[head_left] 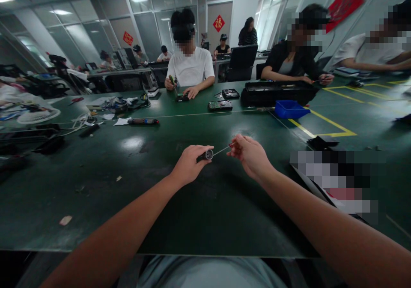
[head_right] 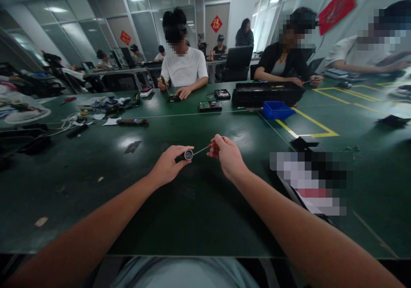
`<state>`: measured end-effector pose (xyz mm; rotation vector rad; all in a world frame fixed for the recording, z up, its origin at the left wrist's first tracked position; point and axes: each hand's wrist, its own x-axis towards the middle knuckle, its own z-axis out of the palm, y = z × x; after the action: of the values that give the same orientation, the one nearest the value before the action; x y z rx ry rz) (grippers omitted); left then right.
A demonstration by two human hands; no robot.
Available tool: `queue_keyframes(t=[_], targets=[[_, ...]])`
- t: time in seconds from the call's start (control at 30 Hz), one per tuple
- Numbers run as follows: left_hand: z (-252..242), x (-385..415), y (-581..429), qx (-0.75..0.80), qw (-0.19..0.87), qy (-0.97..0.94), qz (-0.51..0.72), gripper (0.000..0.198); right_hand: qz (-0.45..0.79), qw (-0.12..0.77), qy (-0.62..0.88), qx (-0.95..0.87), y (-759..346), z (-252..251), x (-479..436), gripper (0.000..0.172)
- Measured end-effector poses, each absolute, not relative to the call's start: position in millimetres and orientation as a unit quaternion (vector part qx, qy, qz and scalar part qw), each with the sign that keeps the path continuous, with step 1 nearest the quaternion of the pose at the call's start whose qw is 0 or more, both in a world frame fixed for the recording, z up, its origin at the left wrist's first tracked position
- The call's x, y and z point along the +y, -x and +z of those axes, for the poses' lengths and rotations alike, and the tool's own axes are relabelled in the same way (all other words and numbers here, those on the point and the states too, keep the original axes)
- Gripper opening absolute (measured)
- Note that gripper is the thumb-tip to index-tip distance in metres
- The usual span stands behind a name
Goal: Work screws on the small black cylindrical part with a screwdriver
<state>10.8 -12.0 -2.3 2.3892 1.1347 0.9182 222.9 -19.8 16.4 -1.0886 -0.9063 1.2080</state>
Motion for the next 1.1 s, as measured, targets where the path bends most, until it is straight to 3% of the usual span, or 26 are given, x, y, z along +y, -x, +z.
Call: queue_keyframes(t=[0.27,0.47,0.87,1.1], targets=[[0,-12,-12,0.426,0.17,-0.832,0.311,0.042,0.361,0.612,0.478,-0.516,-228,11,-19,0.026],[-1,-12,-12,0.435,0.168,-0.828,0.312,0.042,0.238,0.543,0.496,-0.635,-223,22,-32,0.023],[-4,-8,-12,0.437,0.162,-0.825,0.32,0.042,0.316,0.539,0.453,-0.636,-221,18,-33,0.027],[-1,-9,-11,0.44,0.16,-0.824,0.319,0.042,0.25,0.521,0.494,-0.65,-218,22,-38,0.022]])
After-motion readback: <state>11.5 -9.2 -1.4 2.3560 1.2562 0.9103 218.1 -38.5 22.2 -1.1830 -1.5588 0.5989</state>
